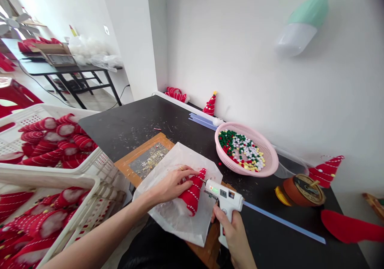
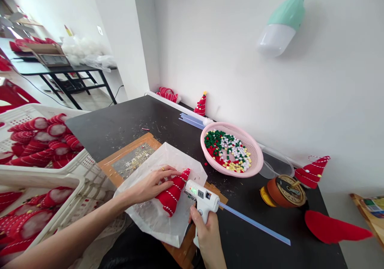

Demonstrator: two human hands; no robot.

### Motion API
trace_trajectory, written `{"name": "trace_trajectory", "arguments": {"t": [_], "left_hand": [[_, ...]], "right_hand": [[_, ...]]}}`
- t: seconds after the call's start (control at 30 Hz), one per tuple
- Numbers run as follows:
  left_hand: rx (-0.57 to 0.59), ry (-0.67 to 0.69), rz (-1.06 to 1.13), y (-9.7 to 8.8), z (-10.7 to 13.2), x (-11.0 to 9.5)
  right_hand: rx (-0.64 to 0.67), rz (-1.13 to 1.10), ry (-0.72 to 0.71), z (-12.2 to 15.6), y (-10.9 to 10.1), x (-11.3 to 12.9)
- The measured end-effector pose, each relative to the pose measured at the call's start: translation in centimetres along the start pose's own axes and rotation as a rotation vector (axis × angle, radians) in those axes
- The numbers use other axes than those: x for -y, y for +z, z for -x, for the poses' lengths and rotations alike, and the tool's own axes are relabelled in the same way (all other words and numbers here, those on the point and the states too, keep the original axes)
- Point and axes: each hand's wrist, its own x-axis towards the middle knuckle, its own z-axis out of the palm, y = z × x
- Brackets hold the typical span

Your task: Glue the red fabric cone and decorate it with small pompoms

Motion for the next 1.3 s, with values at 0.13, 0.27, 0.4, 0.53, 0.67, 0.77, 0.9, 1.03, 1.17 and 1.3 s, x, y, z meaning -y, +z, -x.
{"name": "trace_trajectory", "arguments": {"t": [0.13, 0.27, 0.4, 0.53, 0.67, 0.77, 0.9, 1.03, 1.17, 1.3], "left_hand": [[-0.003, -0.001, 0.008, -0.06, 0.01, -0.10], [0.002, -0.017, -0.010, -0.08, 0.05, -0.18], [-0.003, -0.011, -0.010, 0.03, 0.06, -0.03], [-0.008, -0.001, -0.011, 0.02, 0.11, 0.00], [-0.008, -0.002, -0.008, -0.04, 0.12, -0.15], [-0.010, 0.004, -0.023, -0.06, 0.13, -0.29], [-0.012, 0.014, -0.038, -0.09, 0.13, -0.47], [-0.012, 0.014, -0.042, -0.12, 0.14, -0.53], [-0.024, 0.034, -0.055, -0.03, 0.19, -0.40], [-0.022, 0.068, -0.090, 0.11, 0.24, -0.22]], "right_hand": [[-0.003, -0.002, 0.010, -0.16, -0.06, -0.44], [0.001, -0.003, 0.003, -0.16, -0.04, -0.47], [-0.013, -0.014, -0.007, -0.08, 0.08, -0.28], [-0.016, -0.015, -0.011, 0.00, 0.20, -0.06], [-0.020, 0.002, -0.008, 0.07, 0.22, 0.07], [-0.017, 0.020, -0.015, 0.12, 0.19, 0.06], [-0.026, 0.013, -0.010, 0.12, 0.15, -0.02], [0.003, 0.003, -0.015, 0.08, 0.06, -0.03], [0.016, 0.001, -0.007, 0.21, 0.00, -0.01], [-0.029, -0.030, 0.055, 0.39, -0.08, -0.03]]}}
